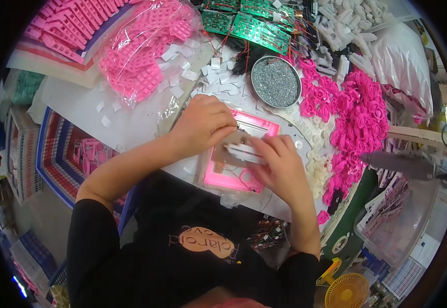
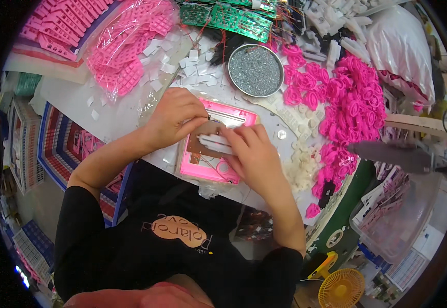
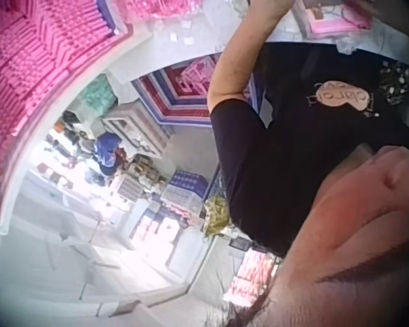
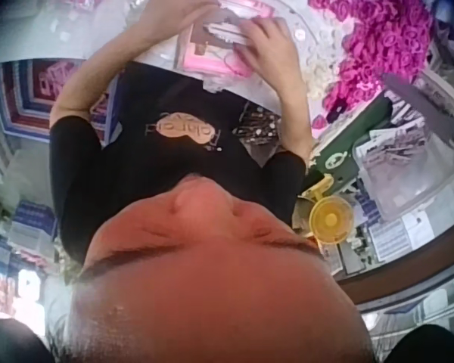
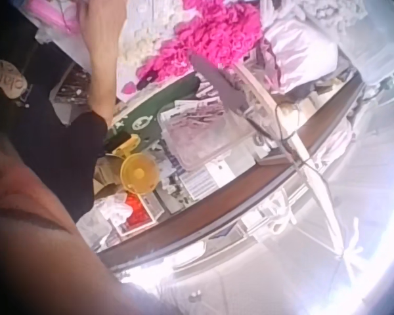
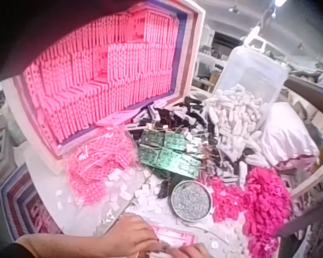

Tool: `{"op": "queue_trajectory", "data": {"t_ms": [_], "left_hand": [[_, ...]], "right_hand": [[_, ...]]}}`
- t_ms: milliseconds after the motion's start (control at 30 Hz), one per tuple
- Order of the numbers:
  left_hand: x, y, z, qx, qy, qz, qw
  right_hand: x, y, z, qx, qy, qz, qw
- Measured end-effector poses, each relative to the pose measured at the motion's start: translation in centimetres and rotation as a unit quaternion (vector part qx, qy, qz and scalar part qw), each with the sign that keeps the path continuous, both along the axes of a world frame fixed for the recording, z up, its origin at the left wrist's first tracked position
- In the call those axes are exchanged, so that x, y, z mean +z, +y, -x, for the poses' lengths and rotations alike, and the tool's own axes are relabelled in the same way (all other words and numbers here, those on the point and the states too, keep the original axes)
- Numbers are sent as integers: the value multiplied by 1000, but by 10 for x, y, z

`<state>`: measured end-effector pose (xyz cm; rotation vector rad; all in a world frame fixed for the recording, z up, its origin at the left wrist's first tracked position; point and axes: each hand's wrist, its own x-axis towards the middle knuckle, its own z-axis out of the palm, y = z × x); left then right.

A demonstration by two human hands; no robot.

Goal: Assembling a pink toy electronic device by installing internal gears, a circuit board, and securing a metal backing plate.

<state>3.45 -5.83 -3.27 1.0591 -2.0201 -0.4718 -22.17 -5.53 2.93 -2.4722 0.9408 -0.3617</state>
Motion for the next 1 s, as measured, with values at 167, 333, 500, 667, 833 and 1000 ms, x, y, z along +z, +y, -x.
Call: {"op": "queue_trajectory", "data": {"t_ms": [167, 333, 500, 667, 833, 1000], "left_hand": [[5, -7, -3, -77, -40, -25, 996], [14, -16, -6, -158, -102, -57, 980], [23, -9, -2, -154, -166, -48, 973], [20, -1, -2, -121, -70, -134, 981], [14, 6, -3, -109, -49, -147, 982], [25, 3, 6, -53, 9, -285, 957]], "right_hand": [[-15, -6, -11, -33, -76, -69, 994], [-18, -12, -9, 14, -79, -57, 995], [-14, -11, -13, 31, -33, -40, 998], [-7, -13, -16, 48, 0, -22, 999], [-6, -12, -19, 63, 18, 24, 998], [3, 6, -31, 26, 89, 94, 991]]}}
